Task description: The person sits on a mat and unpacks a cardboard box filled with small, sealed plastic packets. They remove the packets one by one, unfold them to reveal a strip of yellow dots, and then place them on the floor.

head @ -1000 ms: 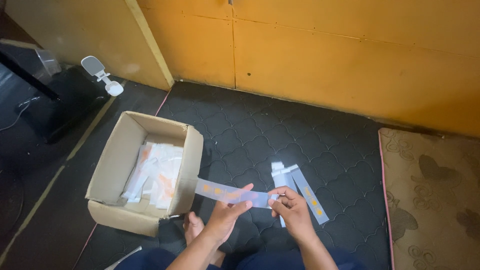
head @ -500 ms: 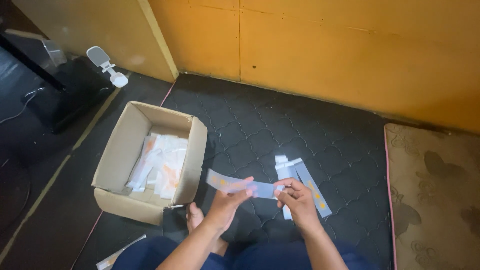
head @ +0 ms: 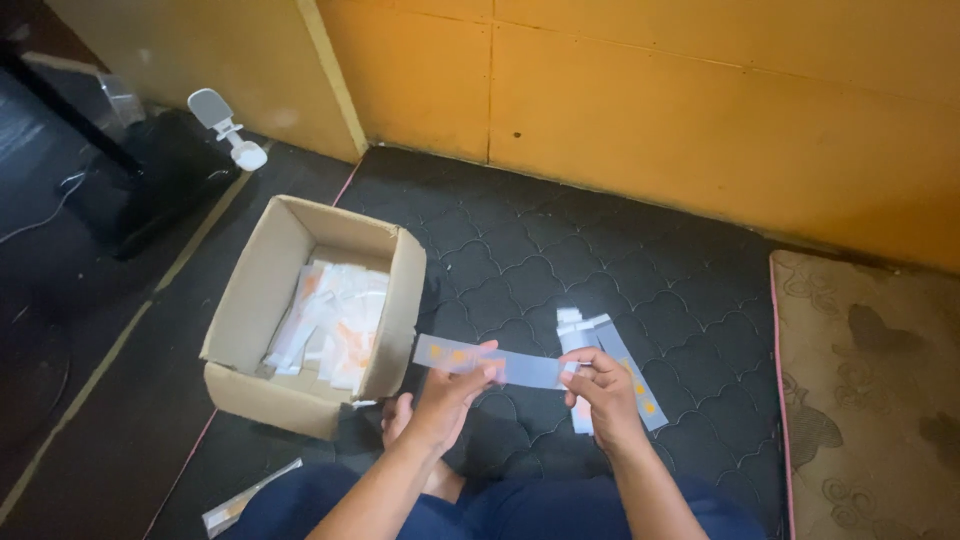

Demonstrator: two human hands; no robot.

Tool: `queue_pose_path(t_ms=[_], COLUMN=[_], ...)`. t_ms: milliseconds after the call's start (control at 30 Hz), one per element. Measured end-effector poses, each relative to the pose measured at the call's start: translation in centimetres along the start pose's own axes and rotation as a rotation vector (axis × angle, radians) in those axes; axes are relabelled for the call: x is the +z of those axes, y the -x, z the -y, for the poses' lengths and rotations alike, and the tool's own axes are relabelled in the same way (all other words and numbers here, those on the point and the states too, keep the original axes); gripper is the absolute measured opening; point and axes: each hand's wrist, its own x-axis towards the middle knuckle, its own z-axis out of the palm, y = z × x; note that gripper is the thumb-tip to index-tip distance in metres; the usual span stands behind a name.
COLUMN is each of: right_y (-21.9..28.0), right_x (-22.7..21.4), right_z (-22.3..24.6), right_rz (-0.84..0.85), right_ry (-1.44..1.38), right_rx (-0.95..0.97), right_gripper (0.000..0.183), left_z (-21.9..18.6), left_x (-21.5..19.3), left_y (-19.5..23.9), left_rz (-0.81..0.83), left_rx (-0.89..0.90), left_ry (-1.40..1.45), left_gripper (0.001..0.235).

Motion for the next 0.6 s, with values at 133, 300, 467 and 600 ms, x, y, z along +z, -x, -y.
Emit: queue_pose_path(t_ms=[133, 300, 467, 600], right_y=[-0.1, -0.4, -0.9, -1.1], right_x=[0.4, 0.2, -0.6, -0.9], right_z=[-0.4, -0.8, -1.3, -1.7], right_rz=[0.005, -0.036, -0.026, -0.013], right_ry=[0.016, 0.017, -0.032, -0.033], right_rx=[0.015, 0.036, 0.009, -0.021], right_gripper=[0.018, 0.014, 0.017, 0.014], left_z=[-0.7, -1.4, -1.1, -1.0], left_x=[-0.8, -1.6, -2.8, -2.9], left_y=[0.3, 0.0, -1.0, -1.3], left_rz=[0.026, -0.004, -0.033, -0.078], left_rx=[0.052, 0.038, 0.052, 0.045], left_ry=[0.045, -0.004, 0.009, 0.002], left_gripper=[0.077, 0.056, 0.047, 0.036])
